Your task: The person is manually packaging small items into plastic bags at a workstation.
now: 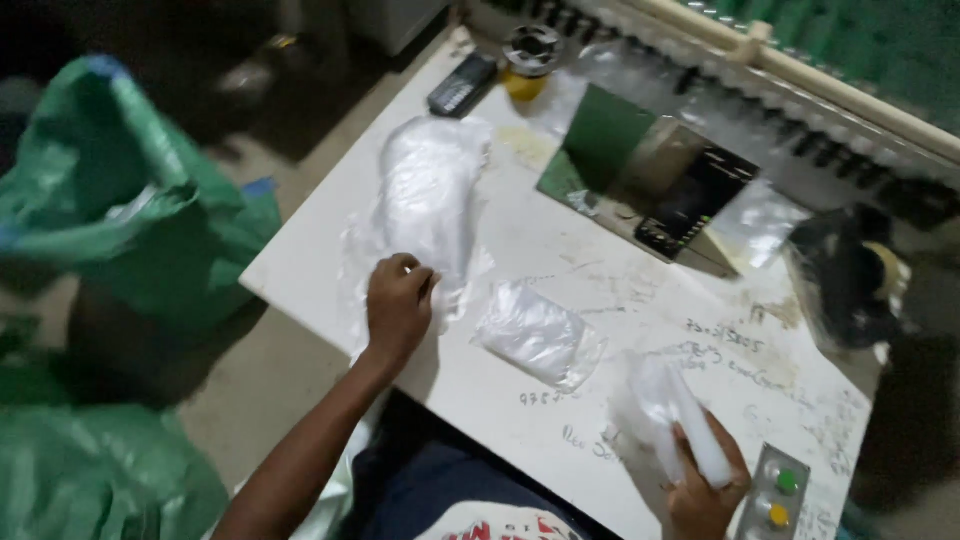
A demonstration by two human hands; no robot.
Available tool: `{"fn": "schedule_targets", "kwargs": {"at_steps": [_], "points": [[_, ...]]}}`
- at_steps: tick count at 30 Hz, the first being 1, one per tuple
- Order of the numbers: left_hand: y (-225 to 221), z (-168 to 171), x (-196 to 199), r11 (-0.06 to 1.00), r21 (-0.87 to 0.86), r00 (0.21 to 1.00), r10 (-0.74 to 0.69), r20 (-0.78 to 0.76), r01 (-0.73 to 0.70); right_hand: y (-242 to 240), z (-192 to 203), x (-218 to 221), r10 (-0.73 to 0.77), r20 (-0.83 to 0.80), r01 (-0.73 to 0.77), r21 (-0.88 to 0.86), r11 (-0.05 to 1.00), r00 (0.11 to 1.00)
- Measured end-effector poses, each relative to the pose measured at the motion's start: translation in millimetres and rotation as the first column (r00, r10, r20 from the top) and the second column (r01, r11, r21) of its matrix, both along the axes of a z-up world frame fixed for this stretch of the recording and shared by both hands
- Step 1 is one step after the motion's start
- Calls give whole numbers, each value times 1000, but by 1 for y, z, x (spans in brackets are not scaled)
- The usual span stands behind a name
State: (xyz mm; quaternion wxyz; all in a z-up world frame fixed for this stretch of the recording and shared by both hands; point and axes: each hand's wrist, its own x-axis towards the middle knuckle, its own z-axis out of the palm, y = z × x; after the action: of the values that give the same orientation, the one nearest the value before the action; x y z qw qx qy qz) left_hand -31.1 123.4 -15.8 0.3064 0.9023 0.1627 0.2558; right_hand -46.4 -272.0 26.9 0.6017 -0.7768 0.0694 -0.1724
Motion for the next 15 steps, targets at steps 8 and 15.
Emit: {"fn": "schedule_targets", "kwargs": {"at_steps": [8, 15], "points": [[-127, 74, 15, 816, -461, 924, -381, 26, 349, -67, -48, -1, -293, -387, 429, 331, 841, 874], [-227, -1, 98, -94, -973, 517, -855, -28, -209, -170, -3, -26, -528, 251, 566, -106, 818, 811]]}}
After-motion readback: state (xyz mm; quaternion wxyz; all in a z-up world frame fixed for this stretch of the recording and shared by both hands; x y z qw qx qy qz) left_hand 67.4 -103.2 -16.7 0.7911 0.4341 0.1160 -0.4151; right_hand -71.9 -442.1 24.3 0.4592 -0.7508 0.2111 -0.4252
